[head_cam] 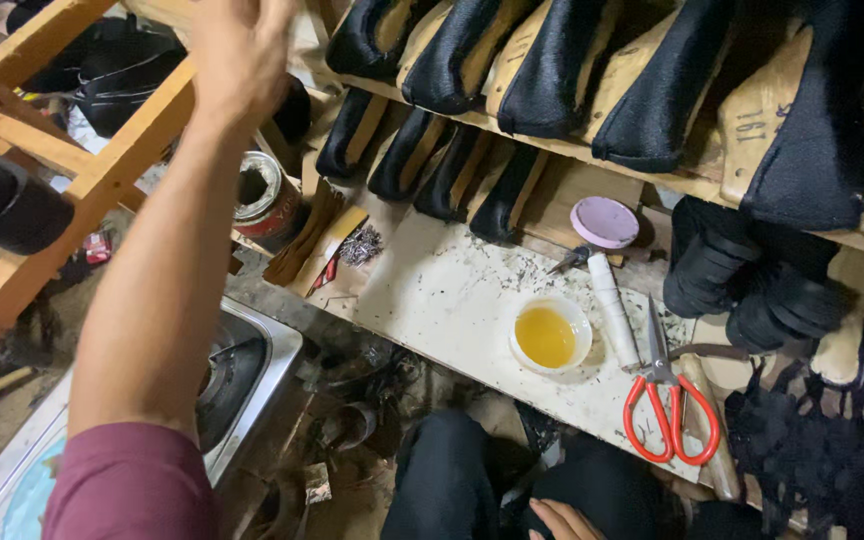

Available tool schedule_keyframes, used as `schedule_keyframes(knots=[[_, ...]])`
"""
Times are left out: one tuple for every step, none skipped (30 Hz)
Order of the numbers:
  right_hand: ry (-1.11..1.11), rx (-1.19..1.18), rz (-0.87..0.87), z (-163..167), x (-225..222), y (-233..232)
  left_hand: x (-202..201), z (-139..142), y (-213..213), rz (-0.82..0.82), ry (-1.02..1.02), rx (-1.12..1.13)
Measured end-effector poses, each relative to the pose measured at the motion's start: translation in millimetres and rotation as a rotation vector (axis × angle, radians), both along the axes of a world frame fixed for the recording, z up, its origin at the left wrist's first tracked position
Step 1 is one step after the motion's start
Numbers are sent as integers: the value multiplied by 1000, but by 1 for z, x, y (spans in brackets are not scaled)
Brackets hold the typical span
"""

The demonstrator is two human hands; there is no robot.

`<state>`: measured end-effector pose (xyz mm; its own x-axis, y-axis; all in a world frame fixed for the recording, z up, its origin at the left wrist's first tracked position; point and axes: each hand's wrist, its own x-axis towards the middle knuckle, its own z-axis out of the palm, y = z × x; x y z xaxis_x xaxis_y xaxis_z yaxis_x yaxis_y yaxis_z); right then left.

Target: The person assembles a black shoe by hand, repeatedly attaching and detaching a black strap and a tan insole. They place the shoe on a wooden shelf and retrieve it multiple times during the process.

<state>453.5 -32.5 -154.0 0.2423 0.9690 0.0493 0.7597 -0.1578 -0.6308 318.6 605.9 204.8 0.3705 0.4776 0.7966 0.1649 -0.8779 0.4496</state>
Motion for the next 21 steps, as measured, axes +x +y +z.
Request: schedule_keyframes(knots=[[-19,1,-20,1,-2,-2,13,3,-6,-6,88,-153],[-39,-3,-35,2,-5,-6,22,3,-14,-10,176,-311],[-33,-21,-43,4,-8,-8,35,6,-17,-61,207,-327],[-30,-35,-53,5,-10,-8,48,12,-18,-114,236,-338],[-28,-47,-66,7,-11,-7,57,15,-19,-190,243,-343],[-6,-105,-85,9,-12,-7,67,17,-20,-268,252,-348],[16,-162,-105,11,-13,-8,76,19,-20,-347,262,-351],[41,-221,-125,14,-13,-8,85,23,-19,-370,206,-421],[57,-226,-107,17,-12,-8,93,26,-19,-390,149,-491],[74,-228,-87,20,-12,-8,96,29,-20,-408,94,-558],[91,-231,-69,23,-11,-8,93,31,-23,-428,31,-581],[104,-236,-80,28,-12,-9,86,30,-30,-447,-33,-605],[117,-240,-91,32,-14,-10,77,31,-38,-468,-97,-627],[130,-244,-104,38,-15,-11,66,33,-48,-427,-153,-626],[116,-196,-130,44,-19,-14,53,31,-63,-382,-207,-630],[104,-150,-148,51,-22,-16,39,25,-81,-389,-307,-660],[93,-100,-164,57,-24,-17,23,17,-101,-392,-408,-683],[100,-81,-181,65,-27,-17,0,4,-127,-443,-410,-646],[107,-63,-200,72,-29,-18,-26,-12,-156,-495,-412,-610],[116,-45,-218,79,-33,-16,-49,-31,-185,-588,-471,-747],[113,14,-220,86,-36,-13,-73,-50,-214,-679,-531,-885]])
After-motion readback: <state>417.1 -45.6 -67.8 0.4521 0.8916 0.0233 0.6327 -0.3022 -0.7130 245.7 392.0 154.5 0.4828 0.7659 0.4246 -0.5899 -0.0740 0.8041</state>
